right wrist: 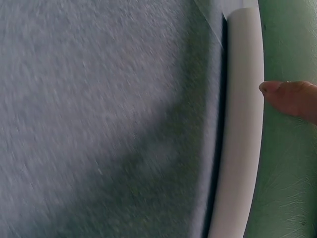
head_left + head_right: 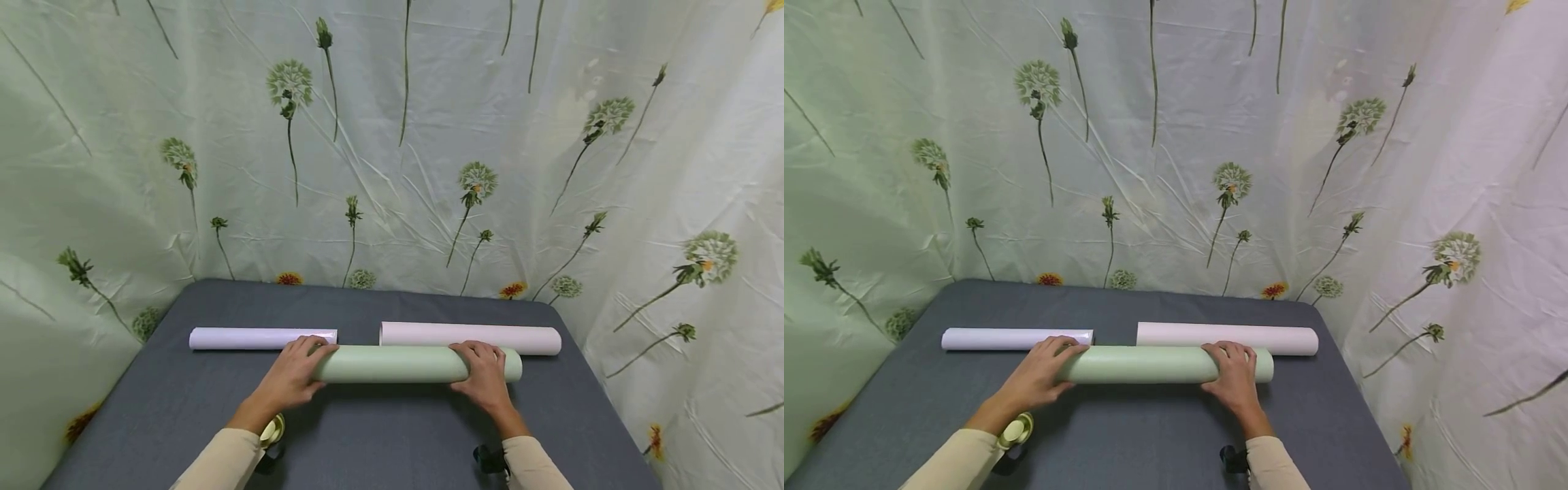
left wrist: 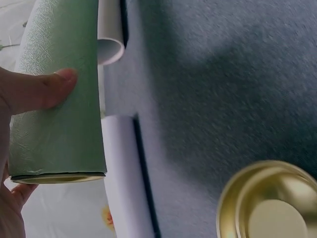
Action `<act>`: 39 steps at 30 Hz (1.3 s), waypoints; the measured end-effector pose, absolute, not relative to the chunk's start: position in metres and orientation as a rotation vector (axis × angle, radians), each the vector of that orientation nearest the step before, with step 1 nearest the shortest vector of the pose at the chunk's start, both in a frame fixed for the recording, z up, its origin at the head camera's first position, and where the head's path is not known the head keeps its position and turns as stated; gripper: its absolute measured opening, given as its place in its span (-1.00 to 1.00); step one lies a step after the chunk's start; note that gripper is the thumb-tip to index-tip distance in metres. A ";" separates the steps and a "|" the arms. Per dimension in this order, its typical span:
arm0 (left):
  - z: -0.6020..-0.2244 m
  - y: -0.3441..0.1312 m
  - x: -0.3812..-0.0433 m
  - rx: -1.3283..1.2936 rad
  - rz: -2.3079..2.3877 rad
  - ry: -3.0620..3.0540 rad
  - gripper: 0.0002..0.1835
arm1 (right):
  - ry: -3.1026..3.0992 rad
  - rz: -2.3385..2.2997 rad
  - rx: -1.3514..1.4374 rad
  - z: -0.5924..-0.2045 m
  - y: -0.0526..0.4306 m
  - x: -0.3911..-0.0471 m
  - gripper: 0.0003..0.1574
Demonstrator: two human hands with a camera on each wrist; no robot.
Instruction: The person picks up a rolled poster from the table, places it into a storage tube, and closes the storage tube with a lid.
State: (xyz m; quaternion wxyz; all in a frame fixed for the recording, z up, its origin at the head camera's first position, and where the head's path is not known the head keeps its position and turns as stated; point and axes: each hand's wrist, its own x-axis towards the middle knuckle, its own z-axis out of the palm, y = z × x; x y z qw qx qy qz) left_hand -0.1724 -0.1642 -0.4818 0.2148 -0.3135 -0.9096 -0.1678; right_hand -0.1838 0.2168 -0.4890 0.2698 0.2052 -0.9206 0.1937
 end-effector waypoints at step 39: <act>-0.506 -0.198 -0.158 -0.632 -0.656 -2.706 -0.29 | -2.524 0.534 0.565 -0.527 0.168 -0.176 -0.07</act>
